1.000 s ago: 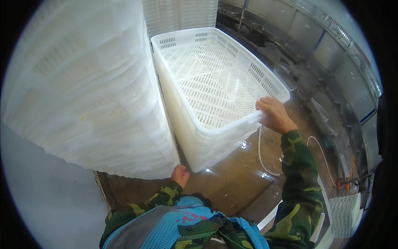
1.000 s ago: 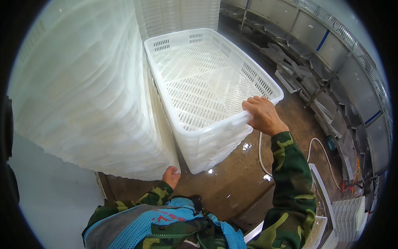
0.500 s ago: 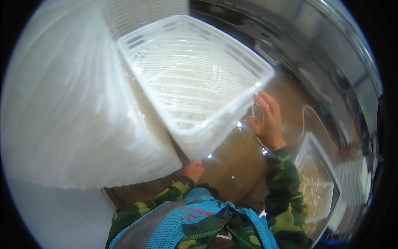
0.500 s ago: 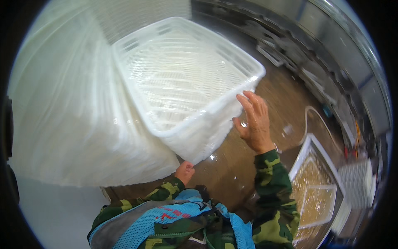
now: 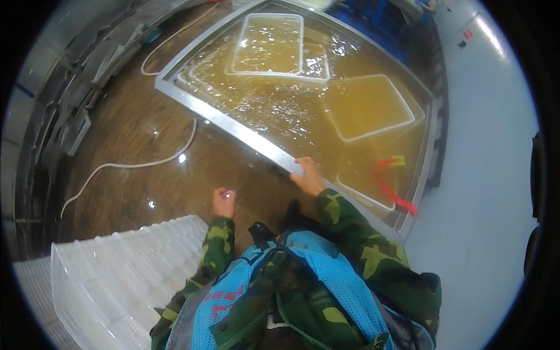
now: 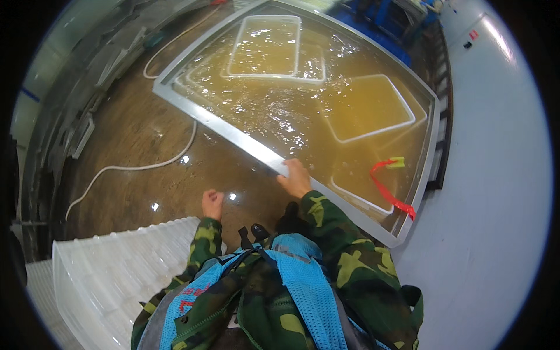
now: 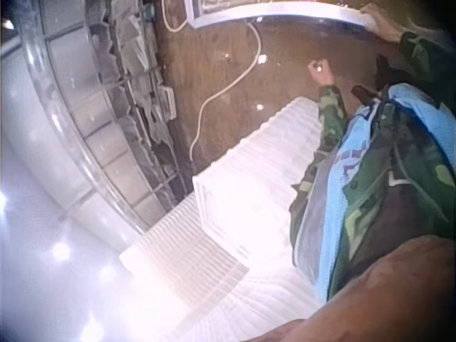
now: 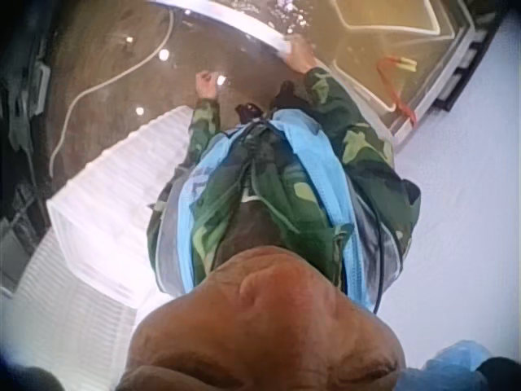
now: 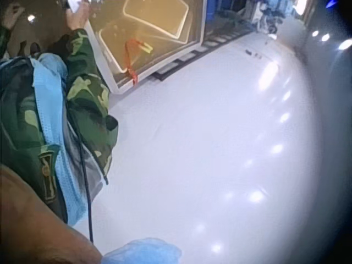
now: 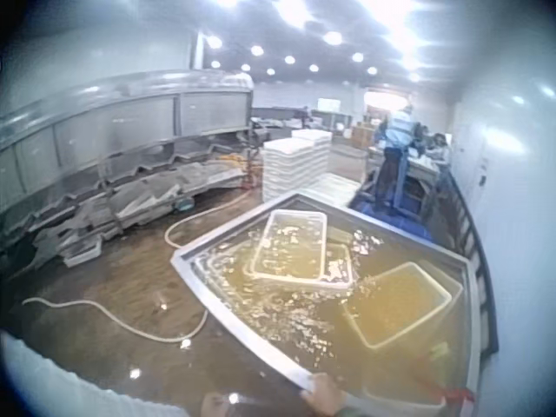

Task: The person repeatedly dips white plastic baskets into a large water tank, scrubs them with a yellow sponge, and stacks the cleaned baskets on the floor. The process is repeated for multiple baskets throughout the clip.

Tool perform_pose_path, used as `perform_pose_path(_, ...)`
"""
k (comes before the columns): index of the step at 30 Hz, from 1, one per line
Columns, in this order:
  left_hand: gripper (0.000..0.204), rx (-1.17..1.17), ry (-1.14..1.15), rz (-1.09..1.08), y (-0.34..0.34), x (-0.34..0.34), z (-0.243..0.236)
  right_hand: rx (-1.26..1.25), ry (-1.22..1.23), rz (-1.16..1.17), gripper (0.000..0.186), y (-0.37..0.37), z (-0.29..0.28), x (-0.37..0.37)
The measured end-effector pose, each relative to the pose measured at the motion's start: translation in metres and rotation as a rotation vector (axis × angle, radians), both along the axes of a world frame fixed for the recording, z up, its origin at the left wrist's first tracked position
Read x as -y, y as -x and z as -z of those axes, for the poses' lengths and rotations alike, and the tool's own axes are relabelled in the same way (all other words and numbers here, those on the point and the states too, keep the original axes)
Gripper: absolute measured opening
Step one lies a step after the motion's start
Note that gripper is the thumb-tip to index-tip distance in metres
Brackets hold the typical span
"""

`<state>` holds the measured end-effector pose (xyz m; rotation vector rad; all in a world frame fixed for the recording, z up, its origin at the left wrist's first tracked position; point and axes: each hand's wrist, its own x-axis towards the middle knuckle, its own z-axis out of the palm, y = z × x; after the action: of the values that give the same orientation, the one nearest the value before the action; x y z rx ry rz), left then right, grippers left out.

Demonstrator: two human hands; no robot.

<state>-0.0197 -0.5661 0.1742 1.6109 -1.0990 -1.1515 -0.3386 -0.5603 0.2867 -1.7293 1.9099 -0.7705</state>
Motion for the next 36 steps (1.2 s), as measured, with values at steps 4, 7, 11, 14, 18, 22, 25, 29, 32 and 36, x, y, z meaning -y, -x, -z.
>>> perform_pose_path(4,0.064,0.172,-0.260,0.050,0.084,0.095,-0.019,-0.018,-0.074,0.242,0.043,0.102,0.050,-0.005)
perform_pose_path(7,0.075,0.329,-0.330,-0.064,0.124,0.148,-0.002,-0.044,-0.172,0.328,0.043,0.153,0.061,0.028)
perform_pose_path(11,0.077,0.181,-0.374,-0.215,0.169,0.196,0.026,-0.088,-0.178,0.326,0.047,0.219,0.106,0.090)
perform_pose_path(14,0.071,0.165,-0.328,-0.413,0.209,0.203,0.043,-0.190,-0.360,0.332,0.044,0.249,0.133,0.146)
perform_pose_path(18,0.065,0.489,-0.501,-0.558,0.243,0.207,0.022,-0.197,-0.536,0.281,0.033,0.267,0.164,0.185)
perform_pose_path(22,0.064,0.626,-0.566,-0.575,0.282,0.215,0.007,-0.472,-0.594,0.236,0.020,0.296,0.245,0.172)
perform_pose_path(25,0.069,0.649,-0.564,-0.602,0.270,0.221,0.010,-0.490,-0.465,0.177,0.015,0.276,0.226,0.173)
perform_pose_path(29,0.079,0.708,-0.568,-0.583,0.262,0.221,0.021,-0.436,-0.539,0.089,0.015,0.278,0.201,0.159)
perform_pose_path(32,0.080,0.656,-0.541,-0.601,0.254,0.223,0.030,-0.420,-0.552,-0.034,0.017,0.292,0.146,0.137)
perform_pose_path(36,0.077,0.676,-0.505,-0.558,0.258,0.224,0.032,-0.475,-0.541,-0.131,0.023,0.347,0.071,0.076)
